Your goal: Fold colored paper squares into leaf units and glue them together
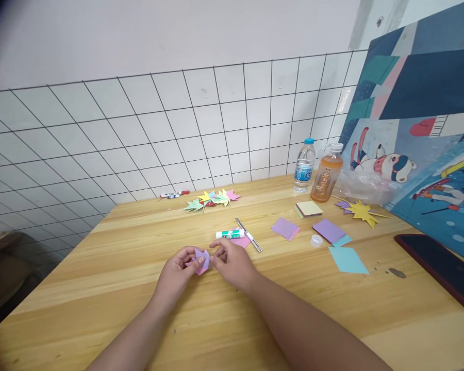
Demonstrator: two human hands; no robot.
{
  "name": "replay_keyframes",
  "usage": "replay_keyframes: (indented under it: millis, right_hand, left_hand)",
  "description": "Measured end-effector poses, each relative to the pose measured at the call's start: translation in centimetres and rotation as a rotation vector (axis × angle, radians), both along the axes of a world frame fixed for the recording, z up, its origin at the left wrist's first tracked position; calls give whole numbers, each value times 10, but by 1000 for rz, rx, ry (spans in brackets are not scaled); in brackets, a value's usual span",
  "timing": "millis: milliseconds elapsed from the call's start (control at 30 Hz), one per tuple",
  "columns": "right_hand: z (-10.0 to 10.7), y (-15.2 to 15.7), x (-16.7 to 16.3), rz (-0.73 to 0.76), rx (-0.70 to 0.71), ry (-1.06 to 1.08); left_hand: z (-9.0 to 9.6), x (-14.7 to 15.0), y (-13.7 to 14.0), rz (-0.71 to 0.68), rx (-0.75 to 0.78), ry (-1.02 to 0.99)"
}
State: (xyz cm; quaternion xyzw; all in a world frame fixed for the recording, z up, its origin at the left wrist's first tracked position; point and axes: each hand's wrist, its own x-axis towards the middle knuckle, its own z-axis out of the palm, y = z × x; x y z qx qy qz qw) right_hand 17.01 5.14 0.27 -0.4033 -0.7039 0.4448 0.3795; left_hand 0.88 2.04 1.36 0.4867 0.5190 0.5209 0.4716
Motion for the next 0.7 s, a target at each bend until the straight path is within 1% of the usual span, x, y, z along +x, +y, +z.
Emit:
replay_keyframes:
  millis: [333,700]
  right_hand:
    - [0,0,0,-13,11,-37]
    - [1,-1,1,-16,24,-33]
  left_hand:
    - [3,0,-1,16,-1,25]
    - [3,0,-1,11,-6,4]
